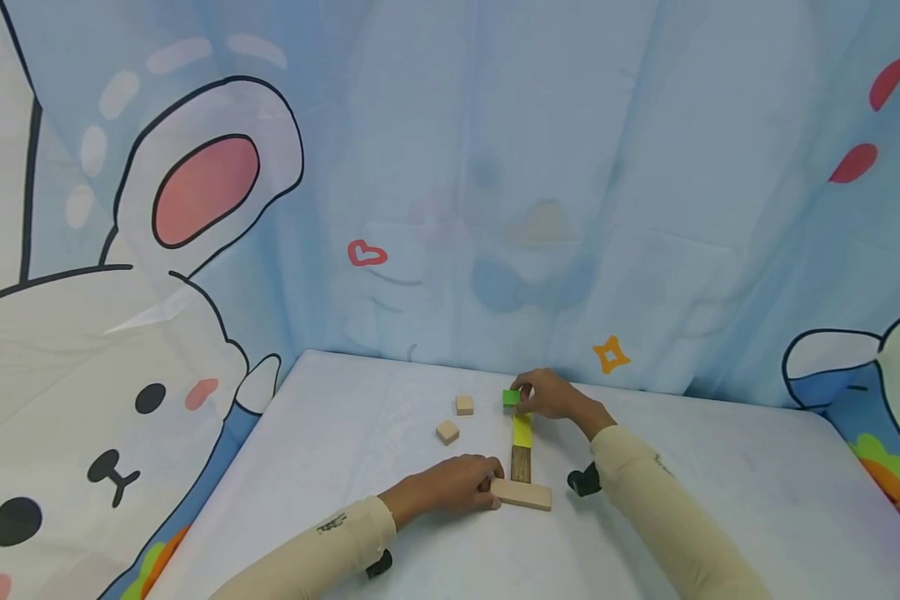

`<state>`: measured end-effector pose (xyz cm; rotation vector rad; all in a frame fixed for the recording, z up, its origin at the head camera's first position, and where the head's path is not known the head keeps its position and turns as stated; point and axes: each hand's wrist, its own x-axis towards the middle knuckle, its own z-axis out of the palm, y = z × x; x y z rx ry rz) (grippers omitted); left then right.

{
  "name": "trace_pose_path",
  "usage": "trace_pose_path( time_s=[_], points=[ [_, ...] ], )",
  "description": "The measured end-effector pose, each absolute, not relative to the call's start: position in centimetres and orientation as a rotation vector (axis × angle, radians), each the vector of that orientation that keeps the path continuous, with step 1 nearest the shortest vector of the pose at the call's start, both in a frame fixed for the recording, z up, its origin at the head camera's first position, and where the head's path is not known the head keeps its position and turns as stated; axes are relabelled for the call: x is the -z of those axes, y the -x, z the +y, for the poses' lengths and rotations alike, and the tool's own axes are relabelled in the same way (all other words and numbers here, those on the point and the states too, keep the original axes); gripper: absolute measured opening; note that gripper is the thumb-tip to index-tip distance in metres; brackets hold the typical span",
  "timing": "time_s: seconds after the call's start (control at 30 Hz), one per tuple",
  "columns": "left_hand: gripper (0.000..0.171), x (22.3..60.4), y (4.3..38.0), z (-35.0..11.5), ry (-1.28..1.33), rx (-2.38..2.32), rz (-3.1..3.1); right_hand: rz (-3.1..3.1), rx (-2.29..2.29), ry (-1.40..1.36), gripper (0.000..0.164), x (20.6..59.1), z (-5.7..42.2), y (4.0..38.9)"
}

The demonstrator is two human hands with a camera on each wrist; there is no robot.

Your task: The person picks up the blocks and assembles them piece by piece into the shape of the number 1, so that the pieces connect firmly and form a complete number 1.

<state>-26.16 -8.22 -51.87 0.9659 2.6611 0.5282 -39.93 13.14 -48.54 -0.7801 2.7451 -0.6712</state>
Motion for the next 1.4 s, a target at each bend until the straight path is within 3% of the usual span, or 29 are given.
trace_pose_path(
  time_s=[1.4],
  points=[
    [0.037,52.5,26.2,-8.1,-0.918,-0.578,2.645,2.732,0.695,0.781,0.038,48.2,16.8,40.4]
  ],
)
